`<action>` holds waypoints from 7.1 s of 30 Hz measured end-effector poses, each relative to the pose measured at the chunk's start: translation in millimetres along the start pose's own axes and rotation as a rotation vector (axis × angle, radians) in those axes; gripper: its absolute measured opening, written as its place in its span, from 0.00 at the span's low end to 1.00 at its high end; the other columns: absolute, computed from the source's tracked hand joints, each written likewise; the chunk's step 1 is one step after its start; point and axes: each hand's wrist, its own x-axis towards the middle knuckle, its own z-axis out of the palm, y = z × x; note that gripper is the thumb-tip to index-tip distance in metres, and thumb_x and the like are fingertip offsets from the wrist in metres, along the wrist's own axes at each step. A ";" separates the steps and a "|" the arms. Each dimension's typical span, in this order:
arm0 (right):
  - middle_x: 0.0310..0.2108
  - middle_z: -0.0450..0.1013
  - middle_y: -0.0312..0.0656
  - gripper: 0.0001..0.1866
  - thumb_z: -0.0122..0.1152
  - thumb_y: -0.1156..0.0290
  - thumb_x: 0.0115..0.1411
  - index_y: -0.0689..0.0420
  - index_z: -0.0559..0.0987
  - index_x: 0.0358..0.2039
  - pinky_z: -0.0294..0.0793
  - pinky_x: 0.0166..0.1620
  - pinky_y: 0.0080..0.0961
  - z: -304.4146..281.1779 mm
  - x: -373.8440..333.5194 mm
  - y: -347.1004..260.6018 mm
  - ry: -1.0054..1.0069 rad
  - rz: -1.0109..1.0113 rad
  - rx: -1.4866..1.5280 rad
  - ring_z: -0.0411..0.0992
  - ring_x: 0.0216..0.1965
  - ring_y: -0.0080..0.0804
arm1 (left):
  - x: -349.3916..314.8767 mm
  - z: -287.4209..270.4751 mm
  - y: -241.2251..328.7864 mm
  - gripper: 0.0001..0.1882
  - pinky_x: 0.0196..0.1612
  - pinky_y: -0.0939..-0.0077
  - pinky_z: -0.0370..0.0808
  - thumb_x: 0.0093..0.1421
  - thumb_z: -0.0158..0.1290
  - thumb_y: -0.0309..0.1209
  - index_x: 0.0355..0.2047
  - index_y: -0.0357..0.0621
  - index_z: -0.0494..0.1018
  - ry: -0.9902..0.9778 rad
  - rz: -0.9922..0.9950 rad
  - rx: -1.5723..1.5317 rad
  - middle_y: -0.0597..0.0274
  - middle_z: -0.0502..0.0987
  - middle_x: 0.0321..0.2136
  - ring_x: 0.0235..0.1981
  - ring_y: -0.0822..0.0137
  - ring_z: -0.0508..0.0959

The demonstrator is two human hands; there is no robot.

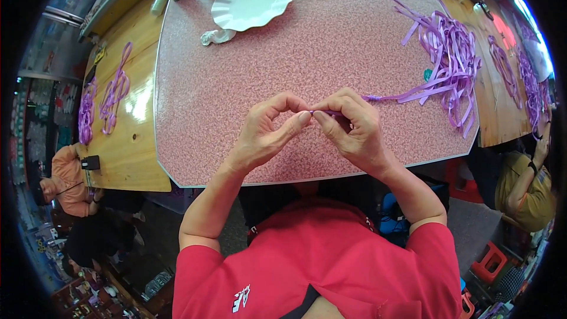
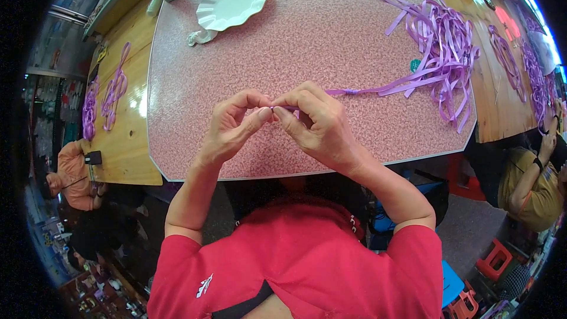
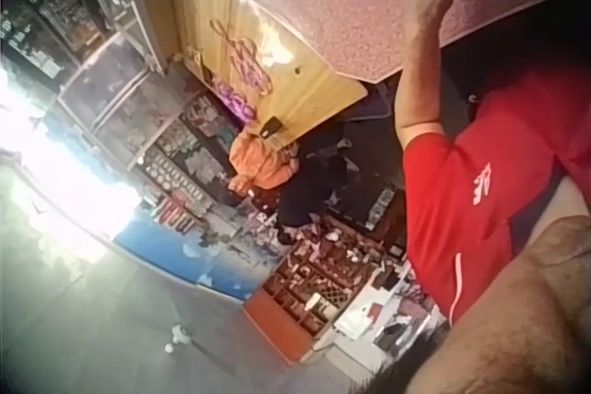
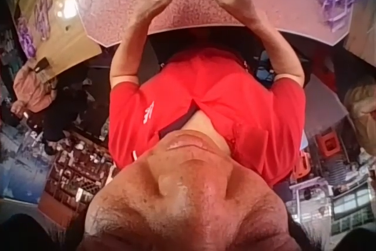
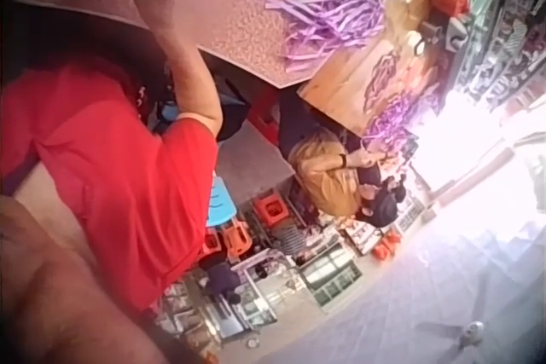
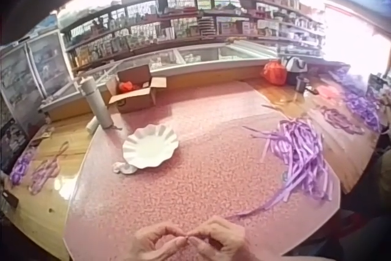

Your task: The person is tying and linking together purple plastic ribbons at a table.

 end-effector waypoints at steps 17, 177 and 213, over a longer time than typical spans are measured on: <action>0.31 0.74 0.43 0.05 0.65 0.79 0.60 0.62 0.80 0.37 0.72 0.30 0.25 2.5 -1.1 1.0 0.013 0.037 0.048 0.74 0.29 0.31 | 1.8 0.2 1.4 0.07 0.64 0.59 0.63 0.61 0.57 0.22 0.40 0.41 0.74 0.000 0.292 0.229 0.65 0.76 0.36 0.43 0.69 0.76; 0.30 0.78 0.41 0.09 0.72 0.81 0.51 0.57 0.82 0.33 0.74 0.28 0.25 17.0 -6.6 4.1 -0.081 -0.232 0.165 0.78 0.29 0.30 | -20.1 -27.1 2.2 0.04 0.36 0.70 0.73 0.64 0.56 0.26 0.36 0.39 0.73 -0.198 0.286 0.272 0.57 0.76 0.31 0.32 0.62 0.77; 0.31 0.78 0.37 0.15 0.62 0.64 0.66 0.65 0.82 0.38 0.73 0.41 0.24 -28.0 -33.1 19.1 -0.287 0.501 0.651 0.73 0.35 0.21 | 11.8 22.0 17.1 0.21 0.59 0.58 0.69 0.55 0.63 0.31 0.49 0.40 0.77 -0.150 0.807 0.936 0.64 0.83 0.37 0.39 0.68 0.83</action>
